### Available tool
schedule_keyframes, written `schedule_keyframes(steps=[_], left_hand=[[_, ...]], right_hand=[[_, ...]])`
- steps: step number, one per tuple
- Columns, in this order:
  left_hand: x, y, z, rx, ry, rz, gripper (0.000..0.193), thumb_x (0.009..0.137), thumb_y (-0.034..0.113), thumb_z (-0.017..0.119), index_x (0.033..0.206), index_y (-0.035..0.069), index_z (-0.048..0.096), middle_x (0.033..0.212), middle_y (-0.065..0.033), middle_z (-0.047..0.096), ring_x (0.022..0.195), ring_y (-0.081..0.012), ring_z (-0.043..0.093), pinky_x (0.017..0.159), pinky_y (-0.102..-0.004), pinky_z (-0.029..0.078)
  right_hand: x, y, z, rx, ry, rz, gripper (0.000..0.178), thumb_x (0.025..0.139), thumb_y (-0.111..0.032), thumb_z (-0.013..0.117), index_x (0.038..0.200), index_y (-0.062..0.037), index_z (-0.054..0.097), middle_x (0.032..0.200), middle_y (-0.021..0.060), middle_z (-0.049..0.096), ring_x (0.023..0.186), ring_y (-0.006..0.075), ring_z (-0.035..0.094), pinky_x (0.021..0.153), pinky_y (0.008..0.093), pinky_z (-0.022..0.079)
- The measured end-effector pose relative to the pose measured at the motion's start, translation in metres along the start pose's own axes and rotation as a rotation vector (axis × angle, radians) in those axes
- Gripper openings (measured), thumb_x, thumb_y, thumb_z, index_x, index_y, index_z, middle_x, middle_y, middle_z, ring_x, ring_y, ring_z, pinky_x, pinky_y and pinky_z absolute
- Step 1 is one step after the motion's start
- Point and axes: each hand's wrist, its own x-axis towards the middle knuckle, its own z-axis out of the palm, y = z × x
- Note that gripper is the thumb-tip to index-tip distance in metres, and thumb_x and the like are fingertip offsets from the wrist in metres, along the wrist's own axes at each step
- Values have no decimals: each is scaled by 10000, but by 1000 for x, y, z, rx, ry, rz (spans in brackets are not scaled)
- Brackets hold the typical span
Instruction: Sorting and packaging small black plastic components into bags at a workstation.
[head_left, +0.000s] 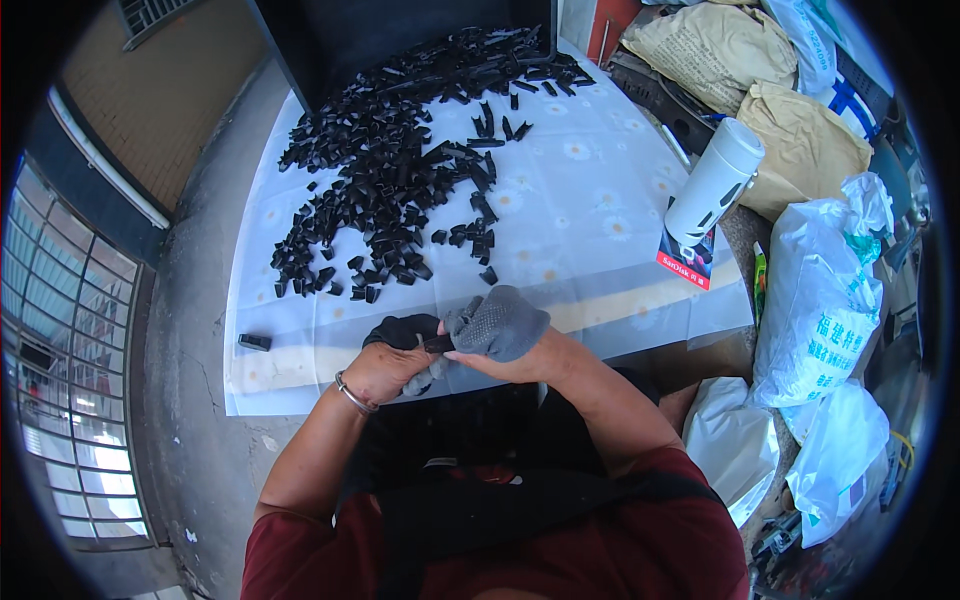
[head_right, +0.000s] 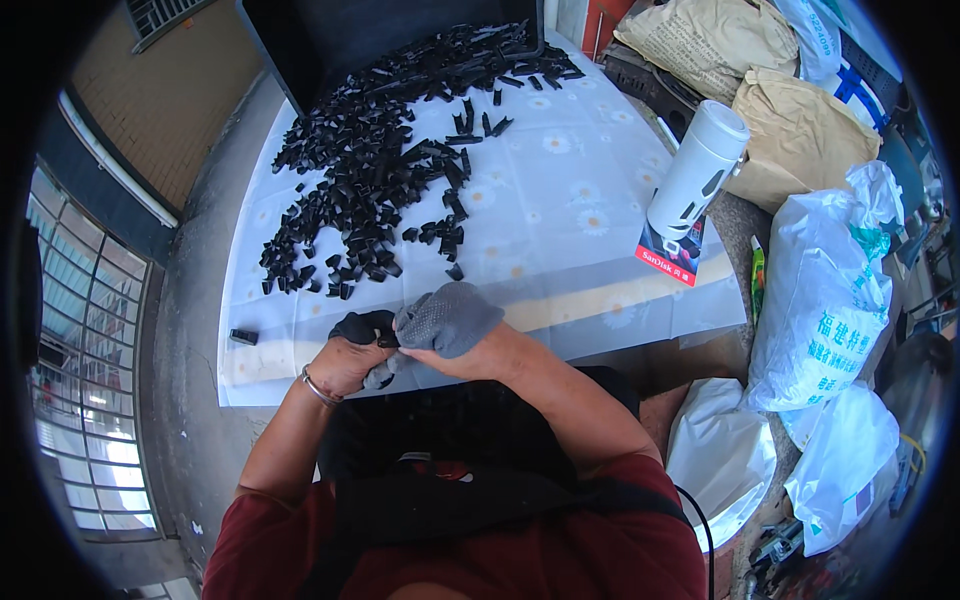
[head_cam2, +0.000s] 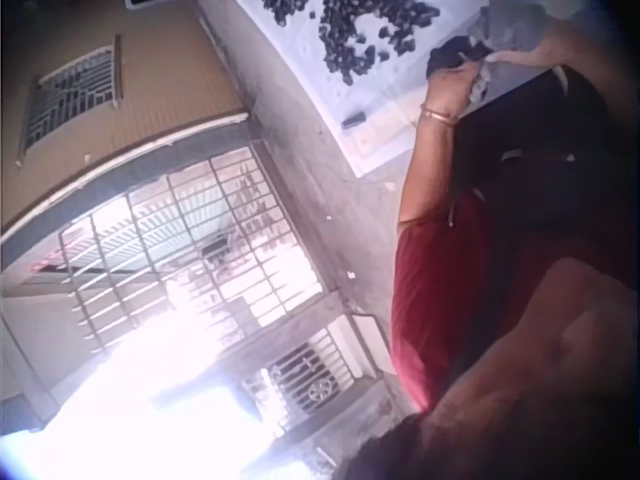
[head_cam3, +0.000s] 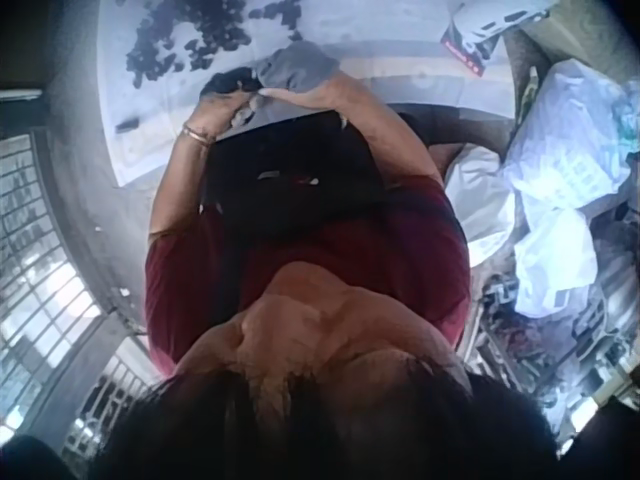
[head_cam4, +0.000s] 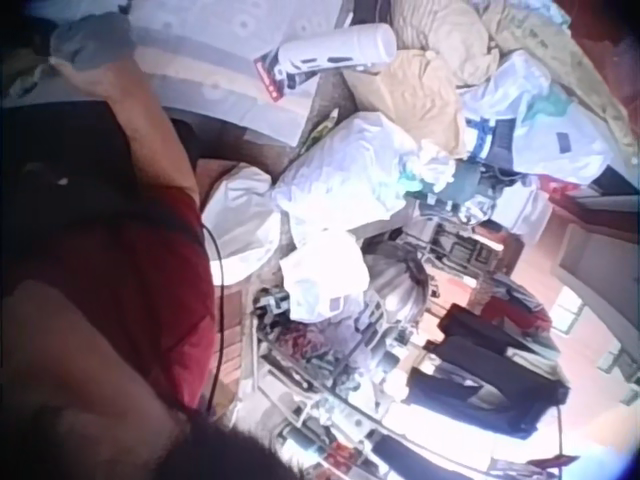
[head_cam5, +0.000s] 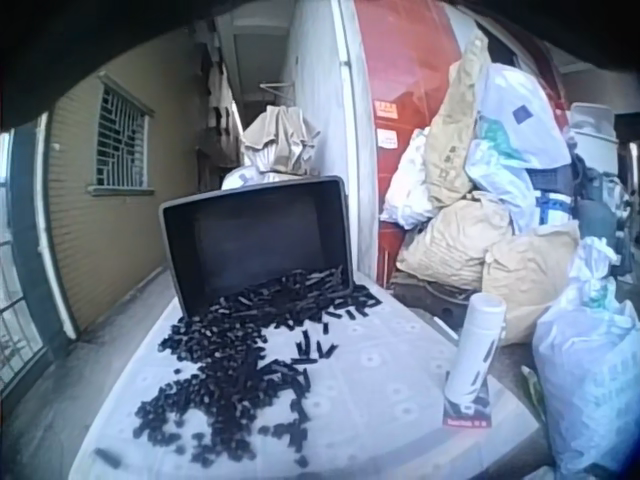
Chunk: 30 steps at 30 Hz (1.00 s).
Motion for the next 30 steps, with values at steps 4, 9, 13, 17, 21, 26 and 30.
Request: schedule_keyframes(steps=[4, 9, 13, 17, 21, 26, 30], left_hand=[[-6, 18, 10, -343, 129, -173, 246, 889, 238, 496, 993, 45, 608, 726, -21, 578, 655, -75, 494, 579, -219, 400], [-7, 21, 22, -12, 492, 40, 393, 927, 333, 378, 873, 12, 597, 622, -20, 524, 541, -106, 457, 501, -264, 374], [-7, 20, 18, -138, 478, -19, 447, 926, 367, 355, 799, 9, 591, 568, 0, 487, 510, -99, 426, 489, -273, 365], [-3, 29, 24, -125, 510, 17, 442, 922, 351, 360, 737, 13, 578, 541, 0, 481, 483, -118, 415, 485, -295, 366], [-7, 38, 25, 210, 532, 2, 437, 922, 324, 354, 708, 12, 573, 542, -18, 516, 493, -144, 448, 506, -306, 384], [-10, 53, 38, 33, 670, 98, 444, 923, 318, 348, 665, 16, 547, 534, -44, 527, 487, -173, 474, 506, -324, 384], [-9, 57, 36, 27, 667, 33, 443, 924, 316, 347, 661, 16, 540, 537, -51, 529, 488, -177, 483, 499, -328, 381]], right_hand=[[-1, 0, 18, -49, 141, 34, 163, 767, -226, 603, 834, -77, 596, 776, 74, 594, 710, 265, 551, 647, 367, 424], [2, -3, 10, -34, 141, 34, 125, 752, -189, 621, 801, -74, 609, 778, 68, 597, 710, 254, 557, 638, 356, 427], [-7, 2, 4, -82, 168, 9, 113, 724, -179, 648, 768, -79, 619, 785, 59, 601, 704, 240, 561, 627, 348, 431], [-12, 4, 9, -148, 107, -39, 120, 723, -195, 635, 776, -88, 623, 771, 51, 603, 702, 238, 561, 620, 361, 433], [-7, -10, 13, -357, 102, -70, 116, 731, -224, 608, 783, -121, 627, 741, 27, 604, 688, 220, 561, 595, 361, 425], [-9, -12, 11, -437, 126, -135, 90, 733, -222, 605, 783, -150, 630, 745, 7, 607, 664, 201, 560, 582, 352, 419], [-9, -6, 11, -328, 170, -120, 75, 732, -209, 602, 784, -162, 630, 751, 5, 606, 653, 206, 554, 585, 352, 421]])
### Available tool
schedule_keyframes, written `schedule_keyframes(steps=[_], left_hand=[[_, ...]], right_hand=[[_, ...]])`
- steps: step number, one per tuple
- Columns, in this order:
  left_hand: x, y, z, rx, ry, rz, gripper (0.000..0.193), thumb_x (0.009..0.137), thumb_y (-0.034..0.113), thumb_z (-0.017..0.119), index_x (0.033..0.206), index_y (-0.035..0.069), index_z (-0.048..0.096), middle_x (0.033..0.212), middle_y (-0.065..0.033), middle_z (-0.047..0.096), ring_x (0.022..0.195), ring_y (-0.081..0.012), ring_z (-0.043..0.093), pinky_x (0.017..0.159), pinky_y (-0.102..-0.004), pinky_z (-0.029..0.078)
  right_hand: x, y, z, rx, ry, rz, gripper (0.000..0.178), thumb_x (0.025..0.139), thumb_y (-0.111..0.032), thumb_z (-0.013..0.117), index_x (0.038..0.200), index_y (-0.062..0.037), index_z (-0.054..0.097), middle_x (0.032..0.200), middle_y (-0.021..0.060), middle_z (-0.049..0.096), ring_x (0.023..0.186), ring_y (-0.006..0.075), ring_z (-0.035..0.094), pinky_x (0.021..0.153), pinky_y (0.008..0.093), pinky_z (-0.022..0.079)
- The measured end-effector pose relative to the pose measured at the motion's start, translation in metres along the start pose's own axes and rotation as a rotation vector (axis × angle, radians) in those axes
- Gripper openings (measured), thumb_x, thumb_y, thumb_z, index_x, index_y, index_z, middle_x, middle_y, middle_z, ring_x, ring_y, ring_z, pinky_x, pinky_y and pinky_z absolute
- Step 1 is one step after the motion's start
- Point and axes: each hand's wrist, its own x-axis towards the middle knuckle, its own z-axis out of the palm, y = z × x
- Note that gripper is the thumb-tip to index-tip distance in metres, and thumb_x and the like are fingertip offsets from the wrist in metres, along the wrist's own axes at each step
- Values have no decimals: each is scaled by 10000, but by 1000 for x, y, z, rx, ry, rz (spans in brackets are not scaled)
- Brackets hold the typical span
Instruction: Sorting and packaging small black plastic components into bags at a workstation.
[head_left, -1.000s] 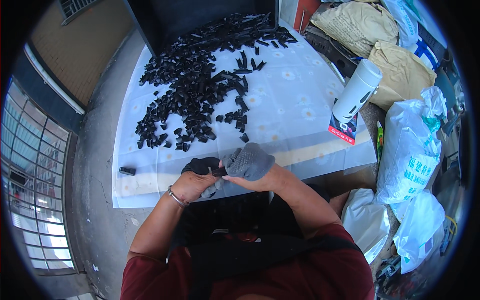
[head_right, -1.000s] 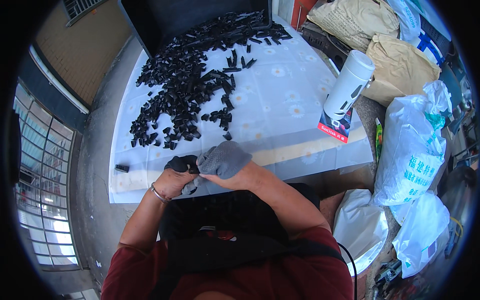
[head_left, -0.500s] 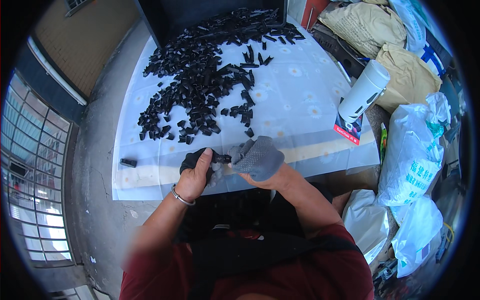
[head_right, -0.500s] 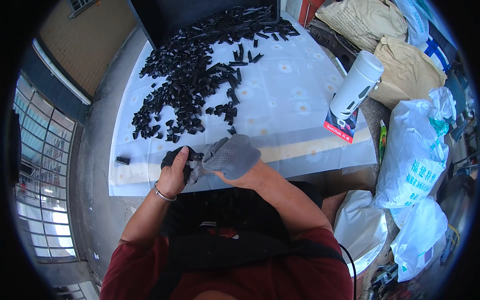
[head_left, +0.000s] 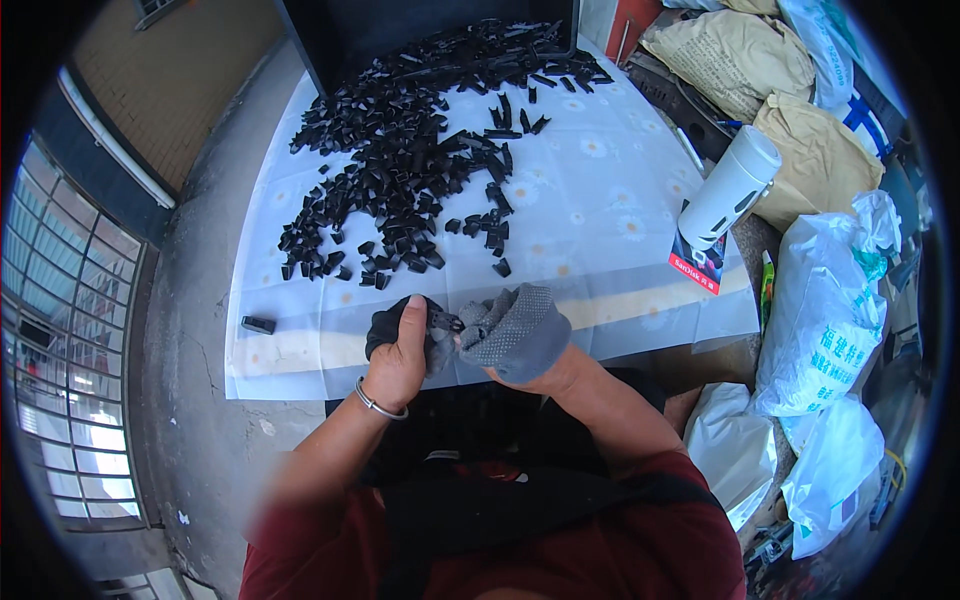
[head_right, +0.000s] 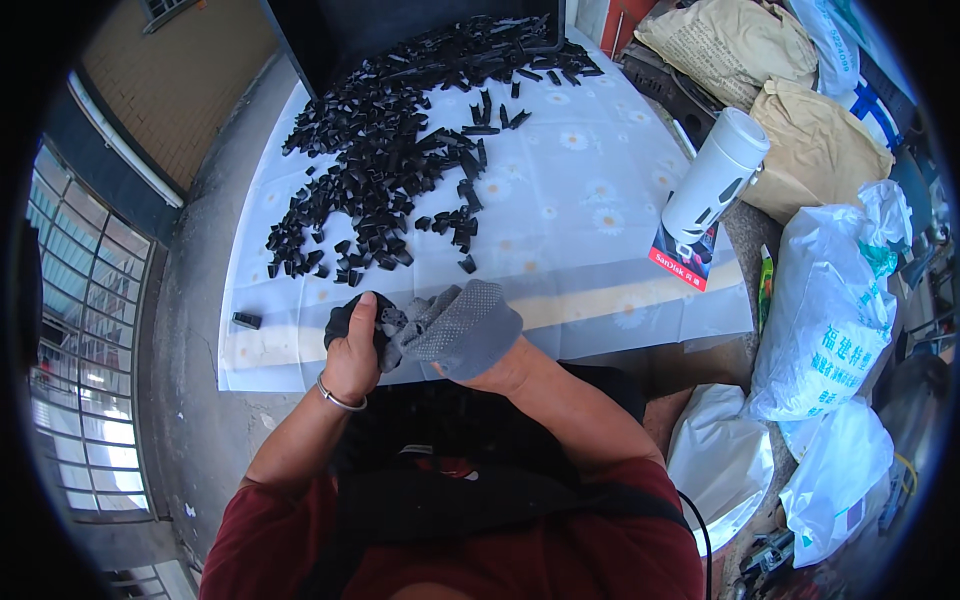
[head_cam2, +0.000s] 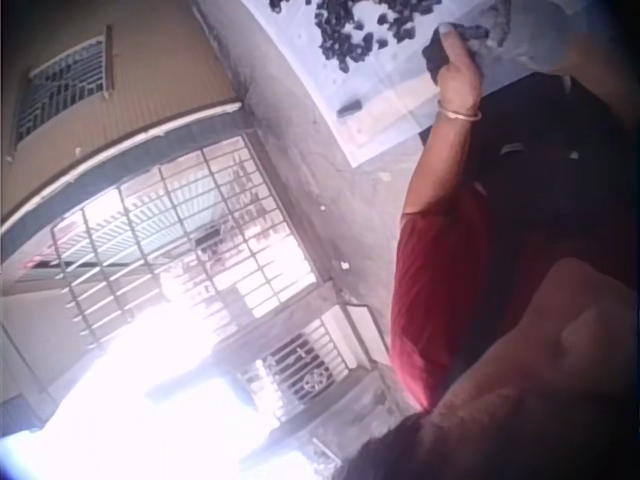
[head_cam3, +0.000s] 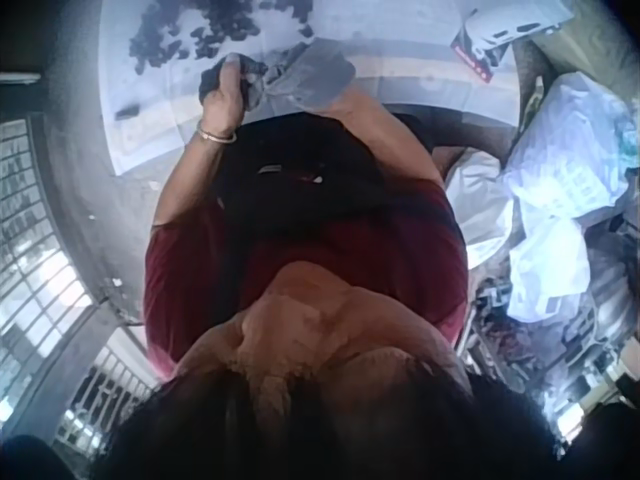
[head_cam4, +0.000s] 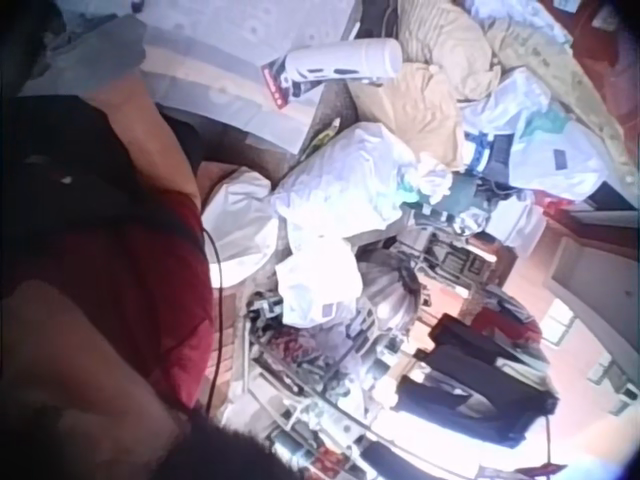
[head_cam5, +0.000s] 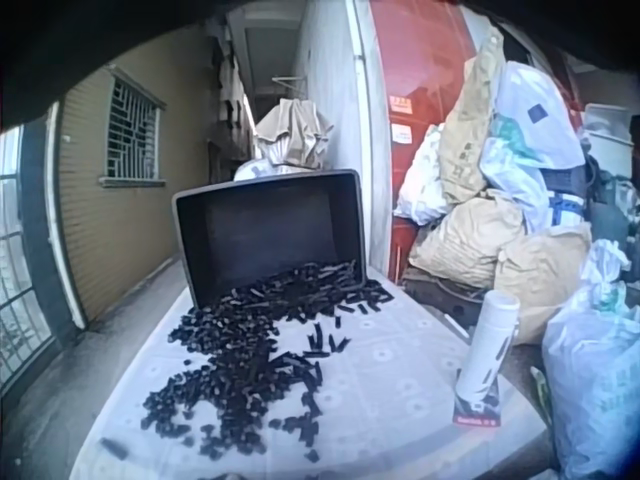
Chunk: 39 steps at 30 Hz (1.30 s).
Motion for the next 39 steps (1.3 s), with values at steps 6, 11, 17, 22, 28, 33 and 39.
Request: schedule_keyframes(steps=[6, 11, 17, 22, 28, 33, 39], left_hand=[[-1, -4, 5, 140, 29, 177, 434, 925, 300, 333, 671, 17, 542, 563, -93, 543, 497, -243, 508, 500, -343, 389], [-9, -16, 7, 266, 5, 214, 366, 917, 239, 325, 714, 11, 528, 634, -182, 549, 584, -356, 533, 535, -422, 394], [4, -28, -33, 625, -111, 324, 354, 859, 336, 464, 817, 5, 580, 696, -169, 584, 645, -330, 576, 586, -393, 446], [38, -53, -56, 1042, 235, 470, 388, 757, 391, 598, 933, 45, 606, 873, -143, 602, 752, -278, 602, 643, -348, 481], [66, -62, -32, 1044, 147, 593, 186, 729, 125, 556, 902, 112, 624, 853, -111, 605, 765, -254, 597, 635, -340, 484], [72, -73, -37, 987, 77, 581, 205, 727, 117, 549, 917, 83, 616, 849, -119, 603, 747, -287, 585, 646, -375, 479], [74, -71, -39, 1019, 54, 341, 219, 715, 198, 589, 894, 72, 589, 810, -128, 589, 743, -295, 579, 649, -391, 470]], right_hand=[[1, -8, -2, -74, -48, -15, 143, 684, -146, 586, 819, -180, 620, 797, 7, 602, 682, 206, 554, 581, 355, 419], [2, -18, 5, -108, -195, -12, 191, 700, -208, 558, 884, -174, 597, 864, 34, 562, 751, 203, 541, 621, 357, 425], [11, 2, -14, 242, -419, 310, 273, 798, -284, 535, 976, -88, 605, 972, 103, 602, 888, 289, 558, 760, 391, 441], [21, 78, -8, -201, -191, 551, 216, 785, -183, 520, 951, -98, 630, 932, 128, 613, 877, 312, 563, 764, 403, 448], [73, 124, 22, -364, -531, 449, 324, 696, -12, 481, 915, -196, 634, 909, 98, 621, 829, 299, 585, 692, 395, 471], [82, 115, 18, -375, -590, 423, 328, 695, -12, 483, 935, -185, 625, 923, 97, 619, 835, 302, 583, 696, 392, 474], [30, 109, 9, -351, -40, 447, 248, 741, -91, 506, 968, -85, 605, 972, 126, 605, 890, 297, 573, 778, 371, 454]])
